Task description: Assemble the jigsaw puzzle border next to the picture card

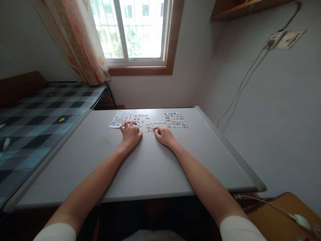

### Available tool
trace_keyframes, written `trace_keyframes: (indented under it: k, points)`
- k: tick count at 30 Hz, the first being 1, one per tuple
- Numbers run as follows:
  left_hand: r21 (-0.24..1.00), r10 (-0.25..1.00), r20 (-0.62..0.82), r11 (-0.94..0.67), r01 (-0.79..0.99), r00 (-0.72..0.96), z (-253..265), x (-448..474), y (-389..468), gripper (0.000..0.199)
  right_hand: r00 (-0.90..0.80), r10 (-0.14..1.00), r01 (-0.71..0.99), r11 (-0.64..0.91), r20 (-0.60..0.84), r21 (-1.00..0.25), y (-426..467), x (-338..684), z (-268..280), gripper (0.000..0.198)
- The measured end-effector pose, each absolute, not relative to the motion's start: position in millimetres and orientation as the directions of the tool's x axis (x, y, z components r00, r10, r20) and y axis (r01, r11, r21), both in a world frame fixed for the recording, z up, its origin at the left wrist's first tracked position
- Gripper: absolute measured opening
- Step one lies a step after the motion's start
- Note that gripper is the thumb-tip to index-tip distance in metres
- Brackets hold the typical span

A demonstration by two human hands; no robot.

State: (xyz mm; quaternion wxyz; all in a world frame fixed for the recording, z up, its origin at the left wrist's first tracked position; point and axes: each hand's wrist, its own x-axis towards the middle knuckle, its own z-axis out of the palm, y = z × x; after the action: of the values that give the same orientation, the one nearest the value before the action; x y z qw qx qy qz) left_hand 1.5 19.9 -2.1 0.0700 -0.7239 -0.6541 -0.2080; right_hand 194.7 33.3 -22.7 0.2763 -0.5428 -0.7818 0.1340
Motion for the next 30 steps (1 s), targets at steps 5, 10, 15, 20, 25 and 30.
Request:
trace_keyframes:
  k: [5, 10, 15, 20, 25, 30]
  points:
    - [0.172, 0.923, 0.376, -0.157, 0.973, 0.082, 2.1, 6.3, 14.3, 0.025, -0.254, 0.924, 0.775, 0.371, 0.285, -0.511, 32.5, 194.2, -21.5, 0.023]
    - [0.166, 0.923, 0.373, -0.168, 0.972, 0.096, 1.8, 8.5, 13.0, 0.028, -0.258, 0.923, 0.773, 0.375, 0.286, -0.511, 32.4, 194.8, -22.1, 0.022]
    - [0.165, 0.923, 0.353, -0.223, 0.961, 0.153, -3.8, 9.8, 14.7, 0.035, -0.255, 0.923, 0.776, 0.373, 0.288, -0.508, 32.4, 194.2, -21.2, 0.022]
    - [0.174, 0.930, 0.308, -0.261, 0.949, 0.200, -9.2, 7.9, 18.6, 0.037, -0.258, 0.922, 0.772, 0.376, 0.288, -0.512, 32.3, 193.7, -20.4, 0.023]
    - [0.174, 0.935, 0.295, -0.255, 0.951, 0.196, -11.3, 4.5, 23.0, 0.039, -0.259, 0.921, 0.775, 0.377, 0.290, -0.507, 32.3, 194.2, -21.1, 0.023]
    - [0.185, 0.948, 0.278, -0.212, 0.959, 0.156, -10.0, -0.3, 27.0, 0.035, -0.261, 0.922, 0.773, 0.377, 0.287, -0.510, 33.1, 194.7, -22.3, 0.023]
